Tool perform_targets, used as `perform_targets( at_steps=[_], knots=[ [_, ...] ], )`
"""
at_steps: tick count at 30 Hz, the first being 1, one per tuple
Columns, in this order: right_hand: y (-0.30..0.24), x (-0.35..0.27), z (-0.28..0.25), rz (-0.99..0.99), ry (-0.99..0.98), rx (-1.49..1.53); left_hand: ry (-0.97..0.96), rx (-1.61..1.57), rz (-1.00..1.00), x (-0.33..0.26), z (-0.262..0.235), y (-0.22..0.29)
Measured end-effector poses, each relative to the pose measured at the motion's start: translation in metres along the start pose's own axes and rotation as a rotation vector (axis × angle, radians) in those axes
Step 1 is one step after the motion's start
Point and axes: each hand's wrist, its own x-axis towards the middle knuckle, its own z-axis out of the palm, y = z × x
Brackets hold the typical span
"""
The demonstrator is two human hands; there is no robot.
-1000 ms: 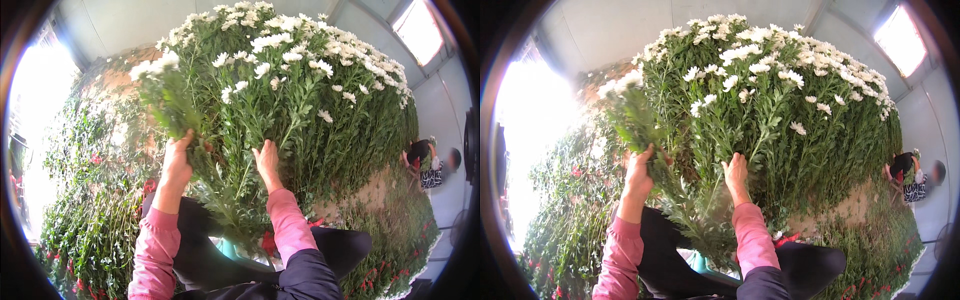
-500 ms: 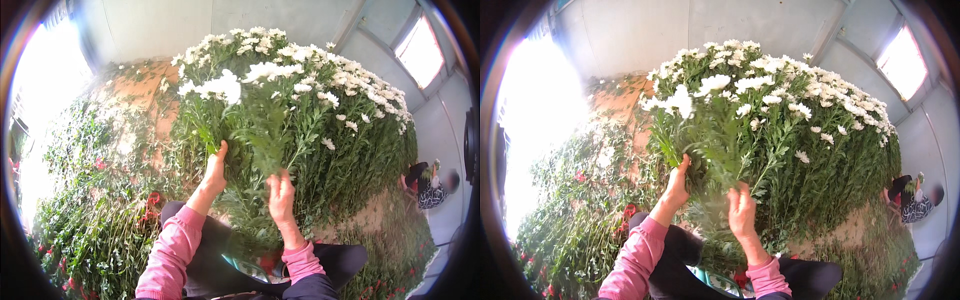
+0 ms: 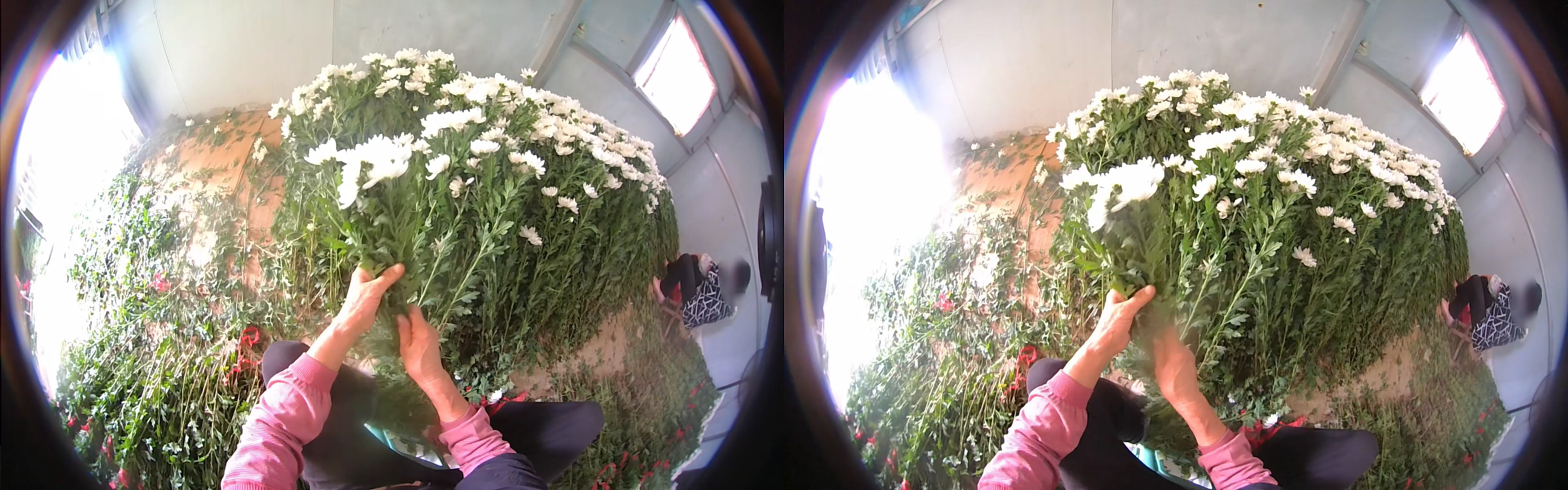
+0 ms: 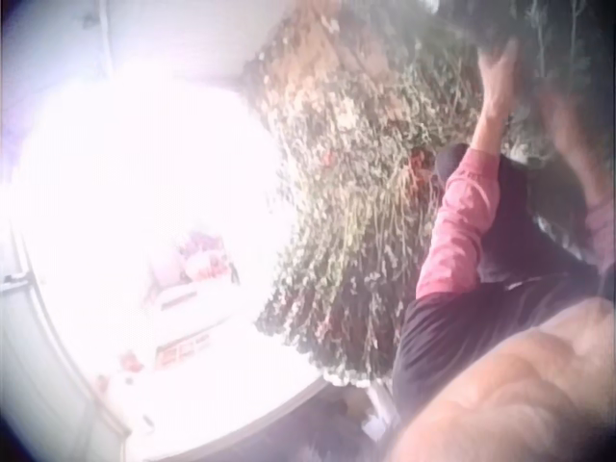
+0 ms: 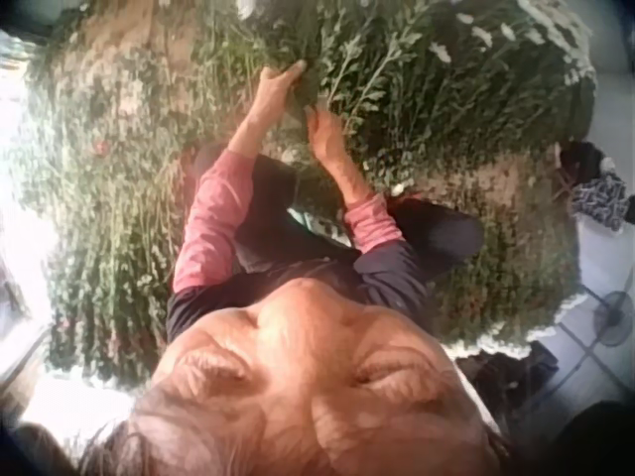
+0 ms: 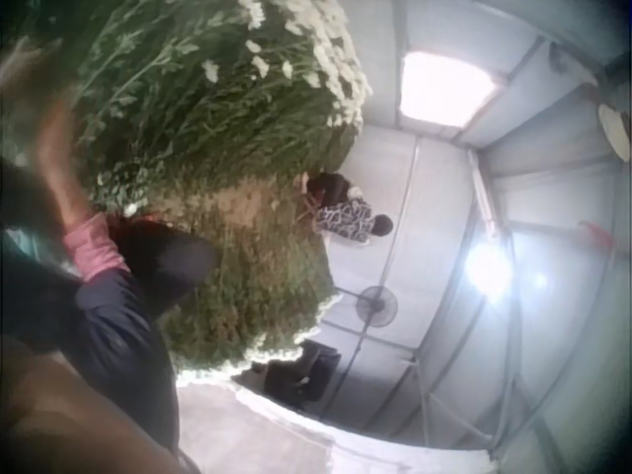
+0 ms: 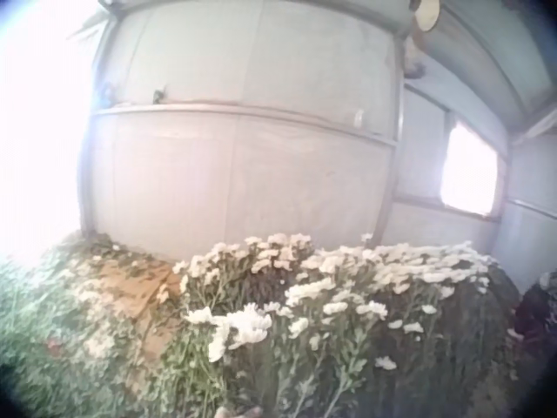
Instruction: The person gathers white chrysanthemum stems into bunches, aligns them, and ties each bundle with a red ribbon. The person places the finished bundles on the floor beside a large pile of loose stems.
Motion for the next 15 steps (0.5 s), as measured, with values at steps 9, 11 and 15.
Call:
perform_targets(
  at_steps=[9,11,15],
  knots=[
    [-0.013,0.111,-0.057,-0.065,-0.243,0.605,-0.116,0.291,-0.028,-0.005,-0.002,-0.016],
    [-0.027,0.13,-0.058,0.032,-0.325,0.714,-0.151,0.491,0.027,-0.009,0.003,-0.016],
    [-0.028,0.13,-0.062,0.146,-0.286,0.812,-0.189,0.515,0.052,-0.017,0.015,-0.012]
  ],
)
